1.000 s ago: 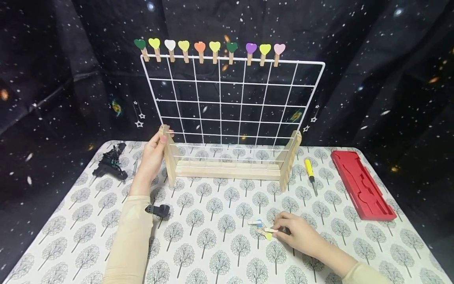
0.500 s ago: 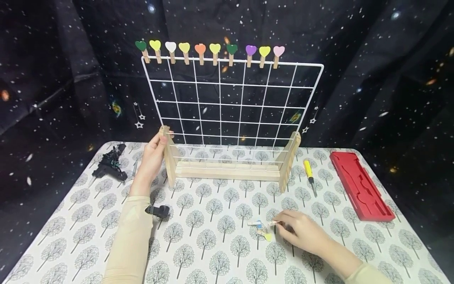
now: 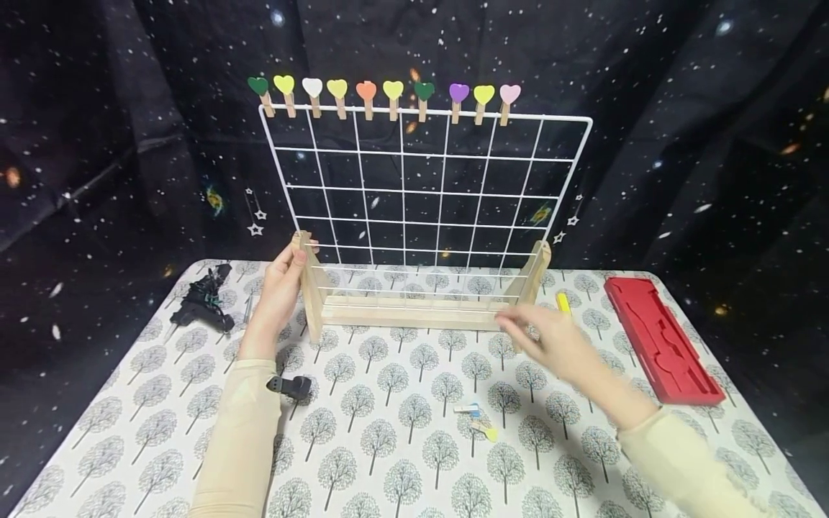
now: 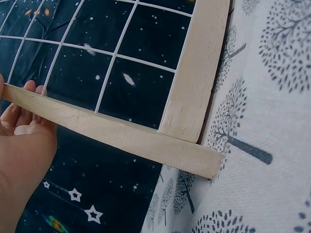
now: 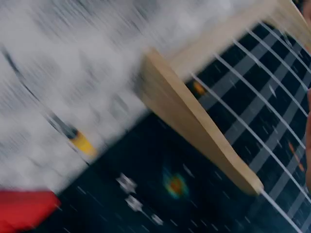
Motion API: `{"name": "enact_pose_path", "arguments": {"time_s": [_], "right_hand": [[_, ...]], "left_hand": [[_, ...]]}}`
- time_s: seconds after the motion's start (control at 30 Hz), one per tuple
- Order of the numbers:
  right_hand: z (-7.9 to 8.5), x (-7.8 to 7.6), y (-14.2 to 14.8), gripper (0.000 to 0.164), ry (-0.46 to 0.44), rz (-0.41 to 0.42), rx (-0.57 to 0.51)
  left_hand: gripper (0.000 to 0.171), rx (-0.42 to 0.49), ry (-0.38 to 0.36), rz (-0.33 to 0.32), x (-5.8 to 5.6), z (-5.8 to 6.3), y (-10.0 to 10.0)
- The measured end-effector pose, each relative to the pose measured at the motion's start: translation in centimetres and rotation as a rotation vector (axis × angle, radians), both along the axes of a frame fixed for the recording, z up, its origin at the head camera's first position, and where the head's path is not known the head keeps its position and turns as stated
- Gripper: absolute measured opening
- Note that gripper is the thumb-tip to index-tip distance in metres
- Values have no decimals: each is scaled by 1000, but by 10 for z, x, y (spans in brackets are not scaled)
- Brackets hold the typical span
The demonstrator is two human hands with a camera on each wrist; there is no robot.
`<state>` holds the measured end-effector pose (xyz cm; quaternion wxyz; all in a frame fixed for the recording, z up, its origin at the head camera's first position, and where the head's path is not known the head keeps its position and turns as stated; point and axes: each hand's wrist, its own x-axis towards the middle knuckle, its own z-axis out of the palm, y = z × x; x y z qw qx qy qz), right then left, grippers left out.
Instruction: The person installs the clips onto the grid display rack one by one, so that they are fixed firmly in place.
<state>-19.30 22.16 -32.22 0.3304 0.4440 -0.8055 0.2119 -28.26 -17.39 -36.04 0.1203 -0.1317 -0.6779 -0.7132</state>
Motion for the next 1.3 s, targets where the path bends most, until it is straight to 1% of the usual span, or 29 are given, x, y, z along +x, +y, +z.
{"name": "enact_pose_path", "arguments": {"time_s": [0.1,0.17,0.2,0.33,0.4,0.5,0.57,0.67,0.73,0.8,0.83,0.93,1.03,1.1,1.3], "right_hand": [[43,-12,-1,13,75,-6,-84],[73,-18,-2,10,93,-15,-155],[87,-19,-3,8,85,-20,-193],[139,-22,-11,6,-8,-35,-349],[160,-23,-16,7,-48,-66,-386],[182,-28,-19,13,-108,-122,-403],[194,-33,-18,18,-140,-182,-378],[208,-42,-16,26,-246,-229,-408],[216,-49,-15,30,-287,-274,-424],[223,-56,-14,31,-331,-324,-459],[226,-58,-13,30,-338,-353,-465],[232,-65,-11,28,-371,-435,-450],[233,-67,-11,29,-386,-448,-430],[233,-68,-12,29,-374,-442,-413],[234,-67,-13,28,-333,-448,-364]], "left_hand": [[45,-2,4,1,-1,0,-1],[45,-6,9,2,-1,1,-1],[45,-10,10,2,-1,1,-1],[45,-13,14,6,-1,2,-3],[47,-13,15,6,-1,2,-4],[46,-16,14,8,-1,2,-4],[45,-23,15,8,-1,2,-3],[43,-25,15,10,-1,1,-3],[43,-23,11,11,-1,1,-3],[44,-16,9,12,-2,0,-3],[44,-15,6,11,-2,0,-2],[43,-8,10,6,-3,-1,-2],[42,-8,17,1,-3,-2,-2],[41,-6,23,0,-5,-4,-2],[43,-18,21,7,-3,-3,-1]]}}
